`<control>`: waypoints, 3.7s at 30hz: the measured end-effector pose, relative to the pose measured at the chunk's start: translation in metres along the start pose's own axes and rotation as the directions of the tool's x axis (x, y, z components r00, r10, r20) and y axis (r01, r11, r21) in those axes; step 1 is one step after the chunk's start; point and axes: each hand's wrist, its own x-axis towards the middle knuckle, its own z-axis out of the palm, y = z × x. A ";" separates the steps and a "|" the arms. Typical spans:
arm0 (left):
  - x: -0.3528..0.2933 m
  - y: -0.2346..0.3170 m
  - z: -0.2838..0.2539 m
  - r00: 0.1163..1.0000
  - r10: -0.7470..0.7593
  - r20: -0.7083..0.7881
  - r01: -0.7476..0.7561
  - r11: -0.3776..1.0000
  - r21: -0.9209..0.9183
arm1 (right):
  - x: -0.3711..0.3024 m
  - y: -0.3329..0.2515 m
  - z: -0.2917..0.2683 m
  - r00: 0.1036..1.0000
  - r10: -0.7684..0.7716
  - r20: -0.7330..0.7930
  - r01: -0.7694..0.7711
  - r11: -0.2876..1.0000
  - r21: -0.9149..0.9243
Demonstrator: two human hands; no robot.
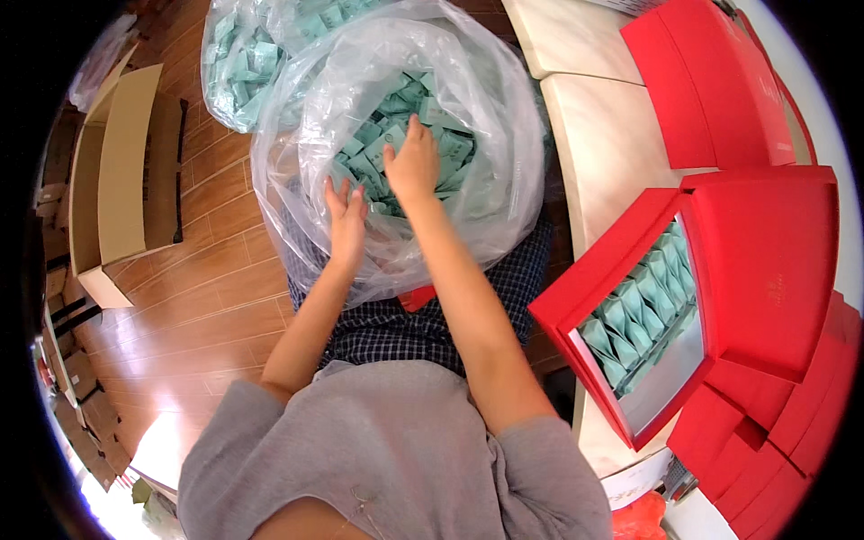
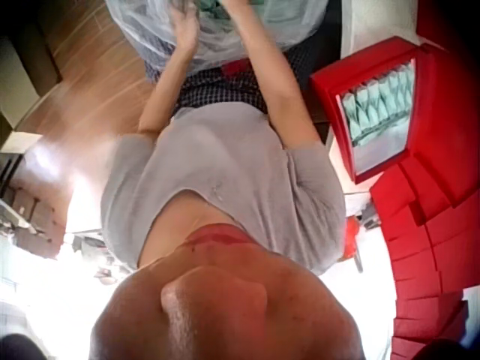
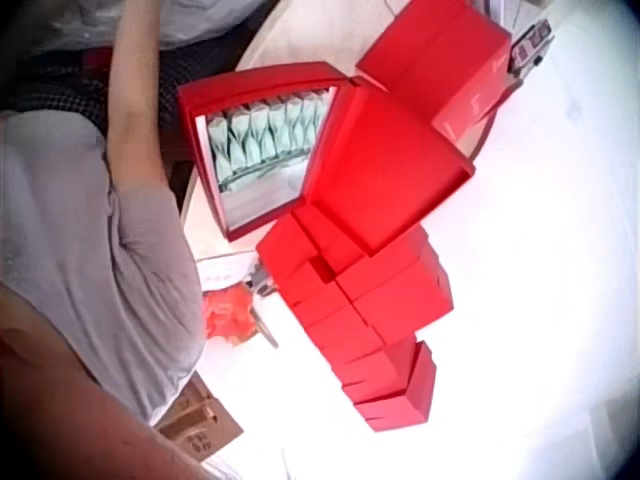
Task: The person places small green packets of tea from a large bag into red gift boxes, arranges them neatly, covers them with a protective sheet, and closes the lid.
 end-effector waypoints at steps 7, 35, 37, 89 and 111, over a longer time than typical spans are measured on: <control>-0.022 -0.001 -0.015 0.994 -0.093 -0.063 0.085 0.988 -0.126 | -0.047 0.074 -0.023 0.760 0.275 0.589 -0.416 0.902 0.117; 0.000 0.016 -0.003 0.971 -0.236 -0.051 0.221 0.955 -0.198 | -0.031 0.025 -0.049 0.869 0.222 0.442 -0.350 0.907 0.233; -0.002 0.024 0.009 0.959 -0.282 0.026 0.278 0.918 -0.284 | -0.032 0.008 -0.082 0.872 0.296 0.389 -0.432 0.839 0.331; -0.051 0.052 -0.031 0.696 -0.552 0.458 0.714 0.464 -0.524 | -0.055 0.066 -0.026 0.704 0.033 0.709 0.094 0.986 -0.139; -0.025 0.026 -0.009 0.950 -0.230 0.212 0.286 0.913 -0.291 | -0.023 0.020 -0.074 0.702 0.263 0.662 -0.155 0.963 -0.219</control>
